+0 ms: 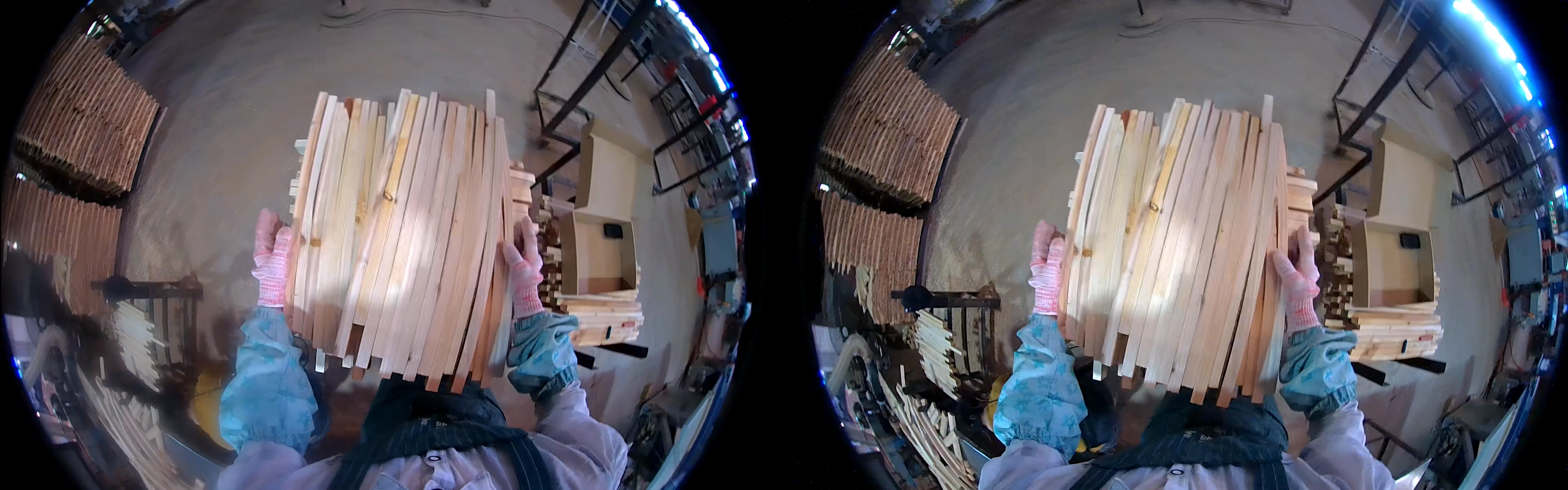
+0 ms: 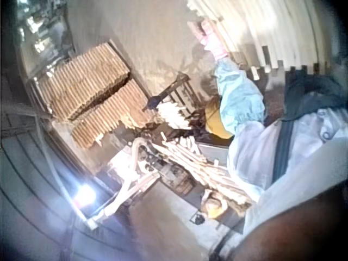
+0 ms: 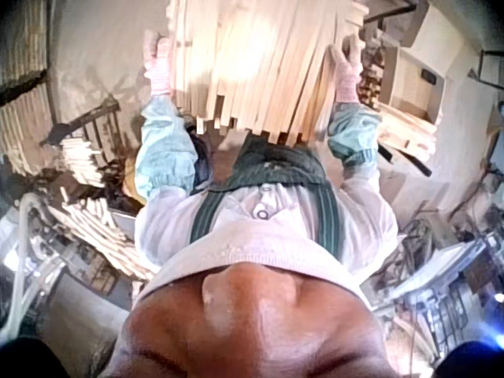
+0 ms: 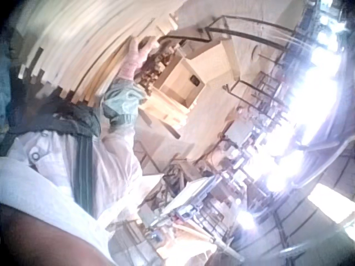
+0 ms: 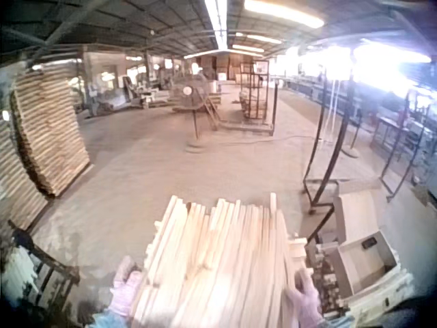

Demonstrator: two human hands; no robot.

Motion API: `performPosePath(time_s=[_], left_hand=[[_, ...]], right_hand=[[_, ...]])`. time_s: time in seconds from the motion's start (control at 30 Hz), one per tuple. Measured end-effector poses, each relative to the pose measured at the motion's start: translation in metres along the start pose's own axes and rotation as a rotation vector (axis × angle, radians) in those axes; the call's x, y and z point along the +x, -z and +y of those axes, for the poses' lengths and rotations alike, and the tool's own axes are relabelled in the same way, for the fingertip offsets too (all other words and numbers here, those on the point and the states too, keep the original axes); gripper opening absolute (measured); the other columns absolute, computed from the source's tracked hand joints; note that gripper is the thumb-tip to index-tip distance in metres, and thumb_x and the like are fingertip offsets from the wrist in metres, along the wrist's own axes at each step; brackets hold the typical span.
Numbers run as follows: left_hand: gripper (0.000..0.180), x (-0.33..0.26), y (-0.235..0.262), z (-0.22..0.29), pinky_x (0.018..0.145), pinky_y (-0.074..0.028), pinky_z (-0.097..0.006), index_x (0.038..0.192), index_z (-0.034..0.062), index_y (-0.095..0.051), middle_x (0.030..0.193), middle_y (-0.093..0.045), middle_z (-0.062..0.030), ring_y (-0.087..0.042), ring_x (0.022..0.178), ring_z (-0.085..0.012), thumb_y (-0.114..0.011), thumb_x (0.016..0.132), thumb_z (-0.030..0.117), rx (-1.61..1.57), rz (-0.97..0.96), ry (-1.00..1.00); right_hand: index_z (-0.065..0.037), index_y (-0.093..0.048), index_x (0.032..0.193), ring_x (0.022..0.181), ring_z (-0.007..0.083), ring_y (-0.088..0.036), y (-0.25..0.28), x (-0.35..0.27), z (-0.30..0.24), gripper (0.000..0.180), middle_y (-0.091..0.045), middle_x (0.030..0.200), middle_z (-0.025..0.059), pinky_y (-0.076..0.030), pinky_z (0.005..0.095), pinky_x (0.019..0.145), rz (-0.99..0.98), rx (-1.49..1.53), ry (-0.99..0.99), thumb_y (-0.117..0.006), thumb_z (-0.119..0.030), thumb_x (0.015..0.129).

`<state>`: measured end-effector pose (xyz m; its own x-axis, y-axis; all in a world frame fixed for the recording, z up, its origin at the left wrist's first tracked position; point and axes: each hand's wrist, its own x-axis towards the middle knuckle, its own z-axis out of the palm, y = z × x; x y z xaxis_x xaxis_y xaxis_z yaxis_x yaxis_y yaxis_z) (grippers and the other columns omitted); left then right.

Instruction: The person picks up stacks of thin wood slats from a metal table and places them onto a conveyor belt, spreading them out by hand.

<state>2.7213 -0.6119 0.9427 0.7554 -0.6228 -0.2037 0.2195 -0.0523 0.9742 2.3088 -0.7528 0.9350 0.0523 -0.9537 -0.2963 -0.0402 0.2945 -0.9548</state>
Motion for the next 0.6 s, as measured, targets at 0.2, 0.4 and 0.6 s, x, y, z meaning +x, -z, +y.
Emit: performPosePath(time_s=[0.2, 0.4, 0.6], left_hand=[[0.097, 0.01, 0.0, 0.027, 0.082, -0.056, -0.037, 0.15, 0.0059, -0.005, 0.117, -0.059, -0.0212, -0.063, 0.099, -0.0253, -0.073, 0.08, 0.006, 0.044, -0.3, 0.302], [0.076, 0.038, 0.062, -0.041, 0.084, -0.056, -0.036, 0.142, 0.0011, -0.024, 0.113, -0.062, -0.0218, -0.064, 0.1, -0.0291, -0.069, 0.081, 0.001, -0.099, -0.409, 0.641], [0.052, -0.022, 0.007, 0.058, 0.081, -0.056, -0.041, 0.116, -0.0052, -0.051, 0.104, -0.063, -0.0171, -0.065, 0.091, -0.0304, -0.074, 0.074, 0.014, -0.032, -0.322, 0.685]], right_hand=[[-0.008, -0.022, 0.15, 0.118, 0.0199, -0.047, -0.011, 0.004, -0.016, 0.083, -0.044, 0.134, 0.0103, -0.042, 0.0304, 0.098, -0.115, 0.031, -0.077, -0.071, -0.011, 0.083], [-0.015, -0.009, 0.152, 0.119, 0.0195, -0.049, -0.015, 0.027, -0.035, 0.094, -0.042, 0.141, 0.011, -0.043, 0.031, 0.098, -0.309, 0.136, -0.273, -0.073, -0.018, 0.083], [-0.02, -0.012, 0.153, 0.118, 0.0211, -0.052, 0.0, 0.026, -0.025, 0.095, -0.046, 0.139, 0.0109, -0.042, 0.0326, 0.1, -0.371, 0.323, -0.405, -0.073, -0.017, 0.08]])
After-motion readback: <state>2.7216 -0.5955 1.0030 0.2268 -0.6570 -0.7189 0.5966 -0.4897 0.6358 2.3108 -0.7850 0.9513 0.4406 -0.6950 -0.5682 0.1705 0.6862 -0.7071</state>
